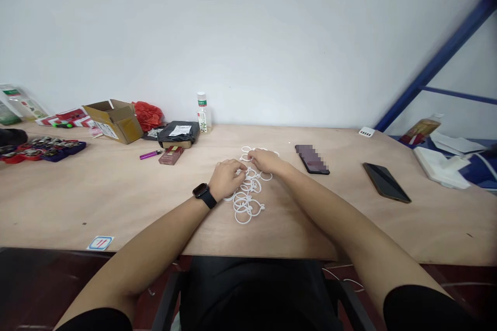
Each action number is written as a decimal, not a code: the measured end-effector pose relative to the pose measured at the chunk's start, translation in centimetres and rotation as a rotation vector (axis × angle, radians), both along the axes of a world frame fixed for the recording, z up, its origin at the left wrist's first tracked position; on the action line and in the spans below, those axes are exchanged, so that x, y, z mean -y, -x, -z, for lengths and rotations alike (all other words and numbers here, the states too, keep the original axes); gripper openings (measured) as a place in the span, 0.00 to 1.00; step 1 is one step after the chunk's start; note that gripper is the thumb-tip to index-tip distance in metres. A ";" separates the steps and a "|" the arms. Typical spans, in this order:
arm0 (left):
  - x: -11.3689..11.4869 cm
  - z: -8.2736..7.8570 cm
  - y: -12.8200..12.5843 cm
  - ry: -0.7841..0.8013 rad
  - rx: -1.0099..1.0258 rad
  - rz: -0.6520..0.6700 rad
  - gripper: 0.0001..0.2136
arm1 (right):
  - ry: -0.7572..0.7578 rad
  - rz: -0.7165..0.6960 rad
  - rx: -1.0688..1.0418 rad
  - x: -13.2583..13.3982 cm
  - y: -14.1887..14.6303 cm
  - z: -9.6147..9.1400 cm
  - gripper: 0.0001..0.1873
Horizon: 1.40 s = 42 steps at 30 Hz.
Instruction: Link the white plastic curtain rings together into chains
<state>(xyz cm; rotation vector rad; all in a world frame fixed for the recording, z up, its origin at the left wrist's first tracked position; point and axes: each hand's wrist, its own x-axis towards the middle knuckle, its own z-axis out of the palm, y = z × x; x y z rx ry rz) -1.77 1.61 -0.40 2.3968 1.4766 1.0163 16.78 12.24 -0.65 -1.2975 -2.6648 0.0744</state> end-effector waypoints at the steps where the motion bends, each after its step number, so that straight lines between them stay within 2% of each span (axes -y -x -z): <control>1: 0.0 0.0 0.0 -0.010 0.016 -0.009 0.07 | -0.011 -0.002 -0.045 0.3 -0.4 -0.1 0.11; 5: 0.1 -0.2 0.0 -0.069 0.126 -0.023 0.14 | 0.006 -0.052 -0.263 2.2 -1.9 -1.0 0.09; 8: 0.0 -0.1 0.0 -0.103 0.199 0.043 0.19 | 0.067 -0.137 -0.342 4.3 -2.8 -1.7 0.08; 11: 0.1 0.1 -0.1 -0.125 0.218 0.152 0.17 | 0.142 -0.212 -0.391 6.3 -3.3 -2.0 0.07; 14: 0.2 0.2 -0.2 -0.152 0.241 0.203 0.11 | 0.211 -0.241 -0.449 7.8 -3.3 -1.8 0.06; 21: 0.8 -0.5 -0.3 -0.115 0.233 0.362 0.08 | 0.334 -0.274 -0.562 8.7 -3.0 -1.2 0.10; 25: 1.0 -0.3 -0.4 -0.030 0.178 0.278 0.09 | 0.254 -0.192 -0.648 8.6 -3.4 -1.0 0.13; 28: 1.0 -0.2 -0.4 -0.038 0.181 0.211 0.10 | 0.211 -0.125 -0.709 8.5 -3.8 -0.7 0.12; 34: 0.9 -0.5 -0.3 -0.110 0.218 0.194 0.11 | 0.406 -0.084 -0.890 8.6 -3.8 -0.1 0.14; 42: 1.0 -0.7 -0.4 -0.057 0.274 0.205 0.12 | 0.372 0.000 -0.949 8.3 -3.8 0.1 0.12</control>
